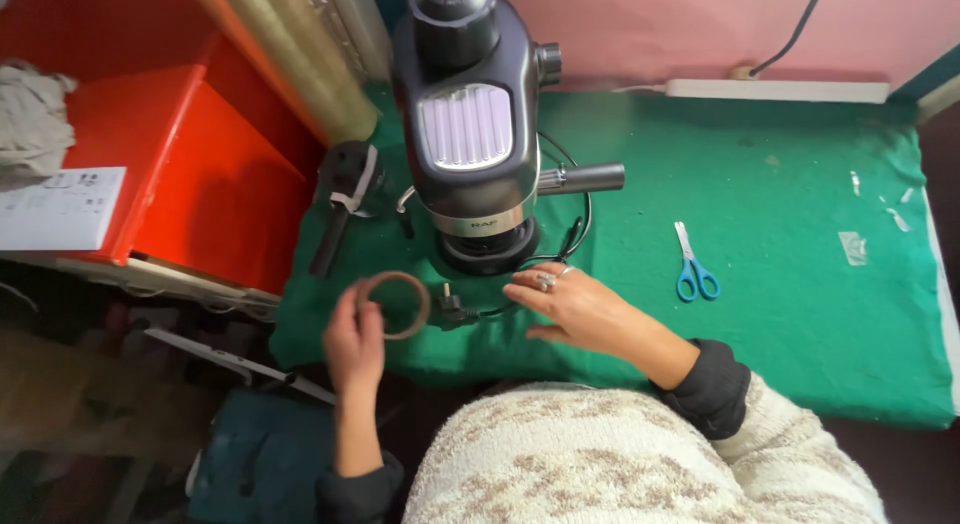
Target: The person wipes down the components of a coffee machine with a cloth, including the main body and a portafilter, then uses plastic wrap to bundle the portafilter before securing it with tape and trimming the wrap with scissors.
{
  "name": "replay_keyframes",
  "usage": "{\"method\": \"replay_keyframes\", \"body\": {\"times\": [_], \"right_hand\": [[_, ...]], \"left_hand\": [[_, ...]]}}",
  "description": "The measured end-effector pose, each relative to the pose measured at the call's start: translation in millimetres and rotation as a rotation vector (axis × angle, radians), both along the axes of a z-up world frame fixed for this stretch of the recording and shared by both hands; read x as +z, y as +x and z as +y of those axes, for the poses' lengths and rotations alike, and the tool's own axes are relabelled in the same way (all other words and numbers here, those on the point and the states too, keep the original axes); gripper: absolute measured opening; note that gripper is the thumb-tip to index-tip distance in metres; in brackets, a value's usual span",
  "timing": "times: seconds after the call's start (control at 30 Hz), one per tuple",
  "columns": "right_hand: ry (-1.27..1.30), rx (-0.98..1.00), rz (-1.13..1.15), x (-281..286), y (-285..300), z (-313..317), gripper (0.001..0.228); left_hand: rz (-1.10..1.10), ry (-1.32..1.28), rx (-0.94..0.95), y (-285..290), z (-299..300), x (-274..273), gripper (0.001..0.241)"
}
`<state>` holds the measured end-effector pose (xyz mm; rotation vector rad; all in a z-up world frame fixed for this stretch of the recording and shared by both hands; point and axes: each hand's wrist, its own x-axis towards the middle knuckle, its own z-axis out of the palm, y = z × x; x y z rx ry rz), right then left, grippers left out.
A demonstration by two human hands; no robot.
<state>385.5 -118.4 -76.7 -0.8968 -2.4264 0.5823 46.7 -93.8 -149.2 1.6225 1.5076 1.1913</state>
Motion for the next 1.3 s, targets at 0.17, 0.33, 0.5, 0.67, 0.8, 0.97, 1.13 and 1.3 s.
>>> {"method": "replay_keyframes", "body": {"times": [0.17,0.33,0.5,0.67,0.8,0.97,1.13,1.3], "right_hand": [[0.167,-0.078,-0.396,-52,13,11,0.045],[0.213,-0.102,-0.431,-56,11,17,0.022],[0.181,-0.075,-0.409,-48,9,25,0.013],[0.176,-0.12,-0.059,-30,3,34,0.028],[0.244,-0.17,-0.003,-22,2,40,0.027],[0.337,-0.239,-0.058,-1,29,39,0.036],[0.146,-0.741,-0.326,-7,97,7,0.04],[-0.018,-1.131,-0.558,-54,145,-28,0.054]], "left_hand": [[0.275,0.039,0.158,-21,30,-4,0.032],[0.574,0.377,0.237,5,14,17,0.023],[0.554,0.541,-0.034,60,-11,51,0.025],[0.628,0.535,-0.403,82,-1,38,0.031],[0.673,0.462,-0.321,81,17,14,0.02],[0.591,0.533,-0.092,78,35,3,0.02],[0.685,0.492,-0.019,83,45,0,0.021],[0.761,0.471,0.032,93,52,4,0.015]]}}
